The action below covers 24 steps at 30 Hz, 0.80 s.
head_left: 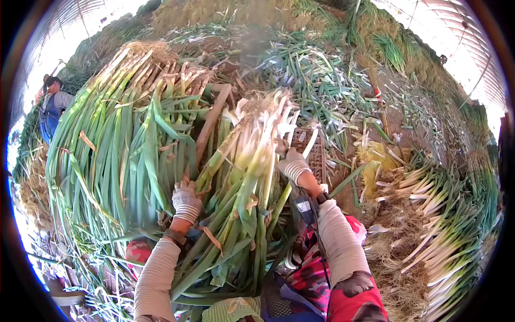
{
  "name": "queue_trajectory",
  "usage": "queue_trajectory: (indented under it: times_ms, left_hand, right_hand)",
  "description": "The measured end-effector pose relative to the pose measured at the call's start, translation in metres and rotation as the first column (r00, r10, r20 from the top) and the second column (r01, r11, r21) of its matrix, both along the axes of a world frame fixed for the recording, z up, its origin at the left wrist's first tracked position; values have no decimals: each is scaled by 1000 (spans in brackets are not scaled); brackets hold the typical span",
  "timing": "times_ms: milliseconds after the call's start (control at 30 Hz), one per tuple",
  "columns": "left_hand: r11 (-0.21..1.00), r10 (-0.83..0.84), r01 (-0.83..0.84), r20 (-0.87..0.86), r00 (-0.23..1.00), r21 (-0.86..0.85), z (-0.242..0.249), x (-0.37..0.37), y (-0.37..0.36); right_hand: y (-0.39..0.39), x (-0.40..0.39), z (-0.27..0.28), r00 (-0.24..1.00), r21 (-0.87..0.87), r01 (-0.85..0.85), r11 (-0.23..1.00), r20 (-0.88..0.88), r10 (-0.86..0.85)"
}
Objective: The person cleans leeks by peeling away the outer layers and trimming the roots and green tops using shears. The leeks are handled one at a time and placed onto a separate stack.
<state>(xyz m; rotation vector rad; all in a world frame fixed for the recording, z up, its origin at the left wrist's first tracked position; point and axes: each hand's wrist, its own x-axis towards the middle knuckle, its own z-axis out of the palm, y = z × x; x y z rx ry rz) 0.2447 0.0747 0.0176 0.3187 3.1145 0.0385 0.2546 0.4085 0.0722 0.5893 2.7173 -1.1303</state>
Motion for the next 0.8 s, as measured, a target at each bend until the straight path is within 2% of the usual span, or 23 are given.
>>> queue_trajectory:
  times_ms: [100,133,167,200,233,267,367,400,433,467,500,533,567,600,633,700,733,800]
  left_hand:
    - [1000,-21,21,-10,1000,-6,2,-1,6]
    - [999,-12,12,-8,1000,-41,2,-2,10]
    - [997,-9,8,-10,1000,-76,4,-3,13]
    - [995,11,1,110,994,-103,10,-4,13]
    - [993,18,8,213,977,-122,16,-7,15]
    - [999,-5,14,179,984,-48,13,-10,13]
    - [979,-35,1,163,986,202,-14,-22,-5]
    - [963,-28,-16,156,987,271,3,-21,-4]
    - [917,-89,40,107,990,396,7,-28,-17]
    - [911,-109,68,78,991,407,16,-41,-24]
    - [930,-54,1,133,990,368,31,-51,-32]
    - [921,8,-97,231,973,376,62,-56,-32]
    - [935,18,-86,196,980,344,93,-59,-32]
    - [871,-41,-27,128,991,491,102,-68,-40]
    - [840,-100,0,156,983,542,152,-46,-26]
    - [815,-154,59,117,981,577,171,-44,-17]
    - [815,-145,33,148,978,579,174,-31,-8]
    - [814,-134,-17,217,967,580,173,2,16]
  right_hand:
    - [2,-11,-12,993,15,-95,995,70,94]
    - [4,-14,-16,997,95,-14,995,77,6]
    - [4,-14,-20,985,108,-159,981,92,149]
    - [6,-12,-24,955,125,-291,948,102,280]
    - [8,-7,-18,945,109,-324,940,93,314]
    - [11,-3,-11,934,93,-355,930,84,348]
    - [-15,26,18,968,8,-246,969,-52,246]
    - [-7,35,13,983,-28,-161,987,-98,157]
    - [-4,37,5,992,-16,31,999,-122,-33]
    - [4,43,0,994,-22,18,1000,-104,-20]
    - [9,50,-2,997,-28,-2,1000,-78,0]
    - [5,60,0,999,-11,-29,1000,-22,28]
    - [-1,70,8,997,5,-61,998,38,61]
    - [-18,94,36,987,-106,-133,985,72,141]
    - [-34,116,60,969,-220,-201,955,100,227]
    - [-53,120,-29,836,38,-518,855,-191,515]
    - [-61,136,-9,839,-21,-532,847,-151,523]
    - [-57,148,20,956,33,-273,961,-98,275]
